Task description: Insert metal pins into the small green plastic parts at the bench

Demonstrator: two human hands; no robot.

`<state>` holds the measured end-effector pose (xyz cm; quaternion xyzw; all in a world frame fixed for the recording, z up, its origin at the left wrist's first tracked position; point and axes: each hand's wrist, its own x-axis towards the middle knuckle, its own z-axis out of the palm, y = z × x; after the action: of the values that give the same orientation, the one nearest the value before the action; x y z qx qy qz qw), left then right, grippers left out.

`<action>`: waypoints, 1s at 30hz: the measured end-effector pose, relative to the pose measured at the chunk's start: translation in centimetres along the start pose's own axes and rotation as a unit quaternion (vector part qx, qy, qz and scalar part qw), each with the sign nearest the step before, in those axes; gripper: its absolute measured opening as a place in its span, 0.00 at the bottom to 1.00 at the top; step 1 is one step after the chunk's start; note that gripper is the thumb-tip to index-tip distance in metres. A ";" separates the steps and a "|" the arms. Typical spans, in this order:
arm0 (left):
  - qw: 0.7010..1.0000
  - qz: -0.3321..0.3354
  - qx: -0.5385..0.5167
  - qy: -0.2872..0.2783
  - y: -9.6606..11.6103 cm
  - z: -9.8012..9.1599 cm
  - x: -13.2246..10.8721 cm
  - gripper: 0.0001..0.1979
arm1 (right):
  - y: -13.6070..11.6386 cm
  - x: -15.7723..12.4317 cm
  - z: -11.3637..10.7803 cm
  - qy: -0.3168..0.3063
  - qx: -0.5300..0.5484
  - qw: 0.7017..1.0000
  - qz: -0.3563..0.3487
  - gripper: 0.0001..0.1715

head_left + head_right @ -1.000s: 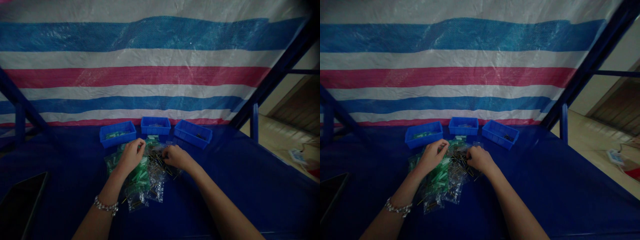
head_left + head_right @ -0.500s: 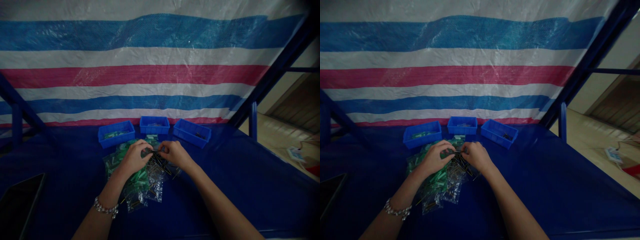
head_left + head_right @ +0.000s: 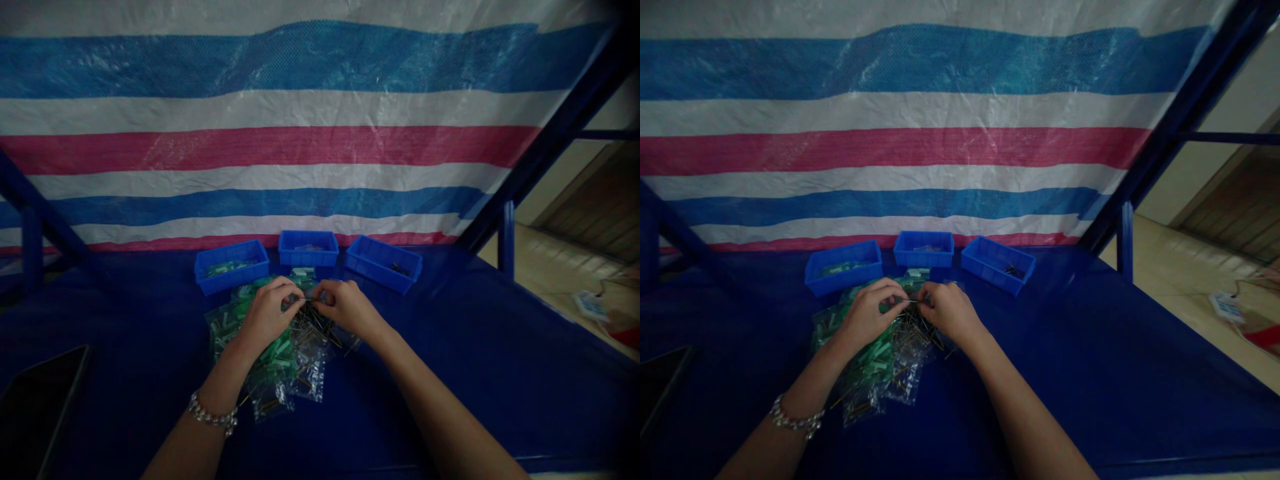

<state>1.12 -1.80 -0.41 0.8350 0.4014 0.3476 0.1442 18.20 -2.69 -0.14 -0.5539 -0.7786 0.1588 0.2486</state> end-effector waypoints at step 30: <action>0.999 -0.009 0.018 0.025 -0.2 -0.3 0.0 0.03 | 0.5 0.0 -0.1 0.021 0.010 1.000 -0.016 0.08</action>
<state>0.82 -1.63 -0.31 0.8246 0.4187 0.3602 0.1225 18.69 -2.54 -0.30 -0.5426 -0.7801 0.1506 0.2728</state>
